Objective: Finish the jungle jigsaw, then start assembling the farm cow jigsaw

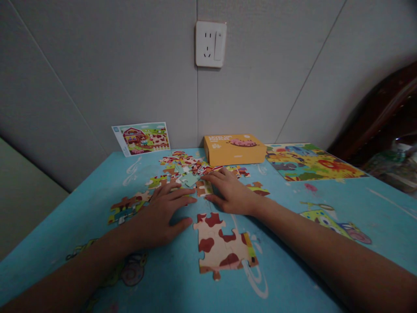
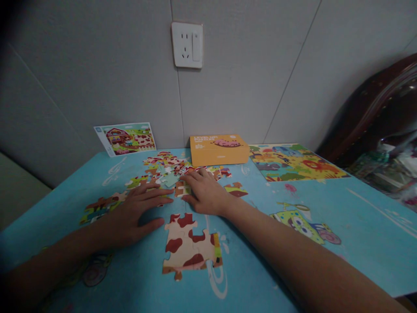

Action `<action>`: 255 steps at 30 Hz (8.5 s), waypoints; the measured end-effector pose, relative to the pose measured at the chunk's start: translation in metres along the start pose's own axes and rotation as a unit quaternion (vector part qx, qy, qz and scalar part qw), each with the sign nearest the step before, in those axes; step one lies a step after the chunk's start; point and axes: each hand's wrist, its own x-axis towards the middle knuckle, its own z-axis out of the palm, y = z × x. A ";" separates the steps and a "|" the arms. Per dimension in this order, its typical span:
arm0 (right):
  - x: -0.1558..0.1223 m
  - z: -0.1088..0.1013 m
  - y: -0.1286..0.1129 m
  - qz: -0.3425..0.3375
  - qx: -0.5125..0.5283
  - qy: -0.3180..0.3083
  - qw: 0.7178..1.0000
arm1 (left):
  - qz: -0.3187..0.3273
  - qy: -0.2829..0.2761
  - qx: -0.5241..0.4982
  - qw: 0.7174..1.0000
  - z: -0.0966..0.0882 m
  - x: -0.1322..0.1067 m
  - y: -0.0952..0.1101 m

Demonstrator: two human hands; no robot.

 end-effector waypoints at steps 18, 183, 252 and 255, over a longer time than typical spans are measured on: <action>-0.005 0.001 -0.021 0.088 0.255 0.097 0.958 | 0.042 0.023 -0.054 0.997 -0.001 -0.001 0.004; -0.016 -0.041 -0.017 0.052 0.083 -0.200 0.975 | 0.063 -0.029 -0.025 0.997 -0.010 -0.005 0.009; -0.014 -0.056 0.031 0.285 -0.134 0.060 0.947 | 0.108 -0.055 -0.070 0.990 -0.011 -0.001 0.011; -0.015 -0.061 0.043 0.368 -0.169 0.051 0.913 | 0.112 -0.056 -0.066 0.990 -0.011 -0.002 0.011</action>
